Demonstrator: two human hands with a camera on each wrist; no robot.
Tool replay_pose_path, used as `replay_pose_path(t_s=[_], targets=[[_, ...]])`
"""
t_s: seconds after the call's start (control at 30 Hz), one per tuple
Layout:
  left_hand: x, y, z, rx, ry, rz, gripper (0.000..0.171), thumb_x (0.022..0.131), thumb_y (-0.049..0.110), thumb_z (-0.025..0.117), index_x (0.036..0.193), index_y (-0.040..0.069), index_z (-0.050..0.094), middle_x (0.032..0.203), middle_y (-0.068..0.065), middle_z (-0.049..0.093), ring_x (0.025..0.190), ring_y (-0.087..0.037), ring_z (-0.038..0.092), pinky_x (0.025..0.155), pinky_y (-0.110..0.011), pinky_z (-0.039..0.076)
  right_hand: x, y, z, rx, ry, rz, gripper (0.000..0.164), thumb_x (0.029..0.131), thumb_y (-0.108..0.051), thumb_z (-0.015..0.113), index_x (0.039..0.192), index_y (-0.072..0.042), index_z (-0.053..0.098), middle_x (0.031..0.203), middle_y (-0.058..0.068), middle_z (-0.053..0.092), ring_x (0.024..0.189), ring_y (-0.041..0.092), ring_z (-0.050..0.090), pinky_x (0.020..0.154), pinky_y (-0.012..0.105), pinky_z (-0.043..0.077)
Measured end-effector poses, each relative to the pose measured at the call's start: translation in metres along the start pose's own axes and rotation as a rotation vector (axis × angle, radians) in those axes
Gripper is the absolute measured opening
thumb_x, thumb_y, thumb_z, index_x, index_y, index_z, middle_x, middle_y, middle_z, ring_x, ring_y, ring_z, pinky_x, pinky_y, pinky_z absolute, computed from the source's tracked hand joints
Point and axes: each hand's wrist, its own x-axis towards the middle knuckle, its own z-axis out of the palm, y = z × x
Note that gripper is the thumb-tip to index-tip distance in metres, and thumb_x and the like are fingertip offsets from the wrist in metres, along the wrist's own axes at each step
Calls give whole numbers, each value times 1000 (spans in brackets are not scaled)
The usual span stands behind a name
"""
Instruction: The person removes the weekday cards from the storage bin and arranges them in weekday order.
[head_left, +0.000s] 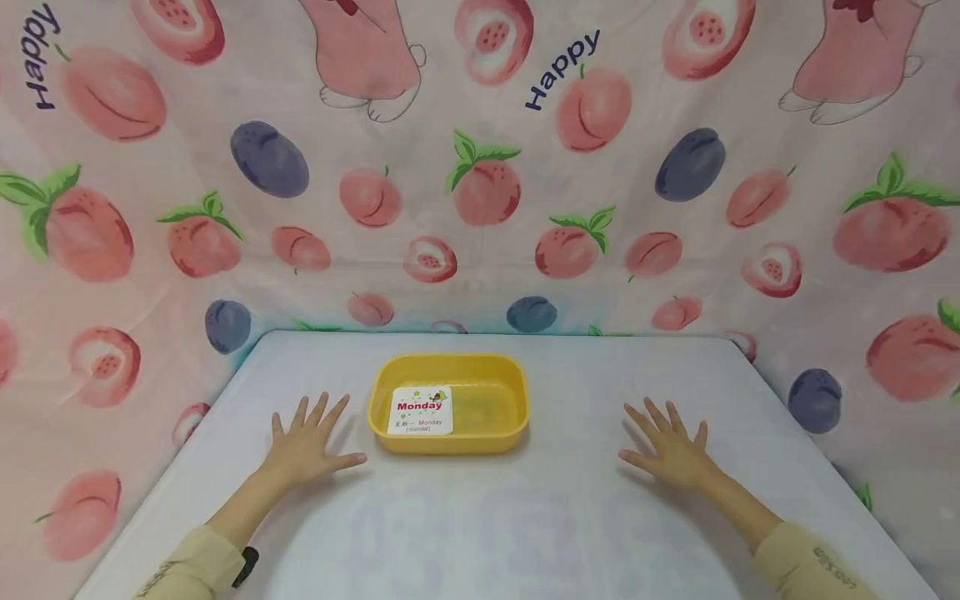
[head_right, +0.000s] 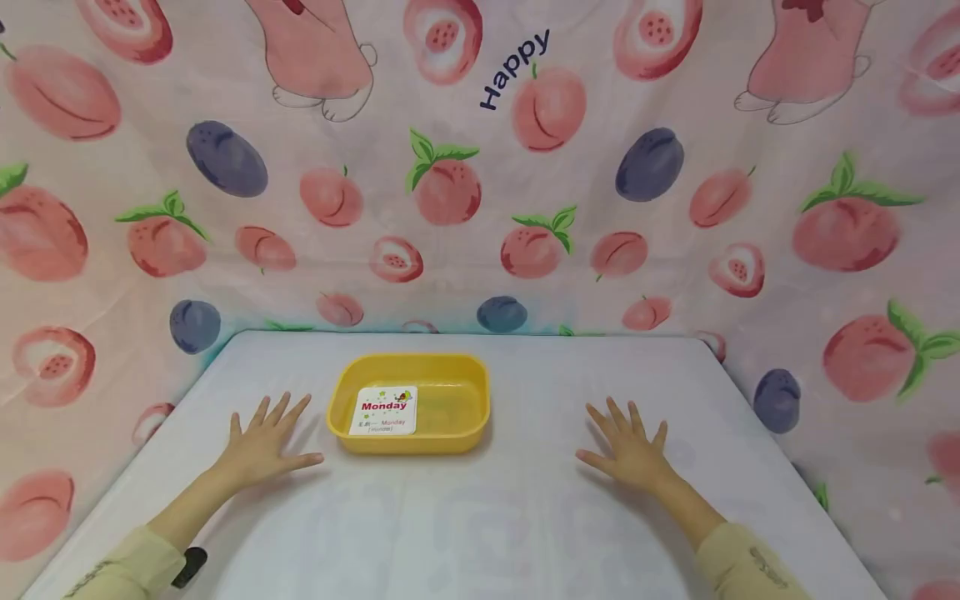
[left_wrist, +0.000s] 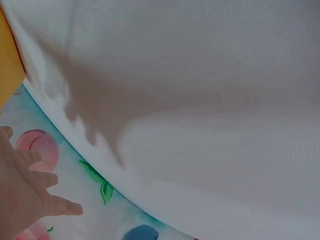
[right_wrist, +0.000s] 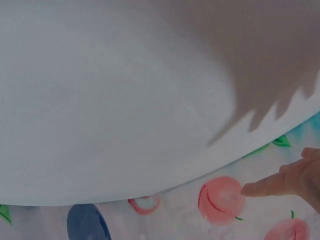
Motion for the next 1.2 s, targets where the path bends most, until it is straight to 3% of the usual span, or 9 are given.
replay_pose_path(t_s=[0.2, 0.6, 0.83, 1.0, 1.2], targets=[[-2, -3, -1, -17, 36, 11, 96, 74, 67, 62, 148, 15, 28, 150, -28, 22, 137, -54, 13, 101, -77, 5, -3, -1, 1, -11, 19, -26, 78, 83, -55, 61, 145, -18, 33, 150, 26, 24, 135, 56, 16, 92, 84, 4], [4, -8, -4, 10, 95, 55, 90, 75, 64, 65, 142, 10, 39, 142, -27, 39, 130, -52, 32, 100, -74, 22, -1, -4, -4, -55, 47, -46, 77, 80, -56, 65, 140, -13, 41, 146, 26, 32, 133, 53, 25, 93, 80, 19], [5, -11, -5, -33, 109, 105, 79, 77, 56, 67, 134, 4, 49, 133, -25, 51, 124, -46, 44, 99, -62, 38, -2, -5, -8, -74, 102, -80, 71, 77, -50, 70, 128, -3, 54, 133, 29, 47, 120, 50, 44, 84, 70, 40], [4, -8, -3, -74, 94, 81, 70, 80, 53, 67, 129, 4, 54, 128, -22, 56, 120, -44, 49, 93, -60, 43, -3, -4, -8, -30, 100, -91, 64, 78, -42, 72, 123, 1, 57, 123, 28, 55, 109, 47, 54, 80, 63, 47], [2, -3, -1, -172, 57, 21, 51, 88, 44, 61, 123, 6, 60, 124, -19, 60, 119, -42, 51, 98, -58, 40, 0, -7, -8, 72, 91, -72, 49, 85, -29, 68, 120, 4, 59, 116, 26, 61, 105, 43, 59, 86, 55, 48]])
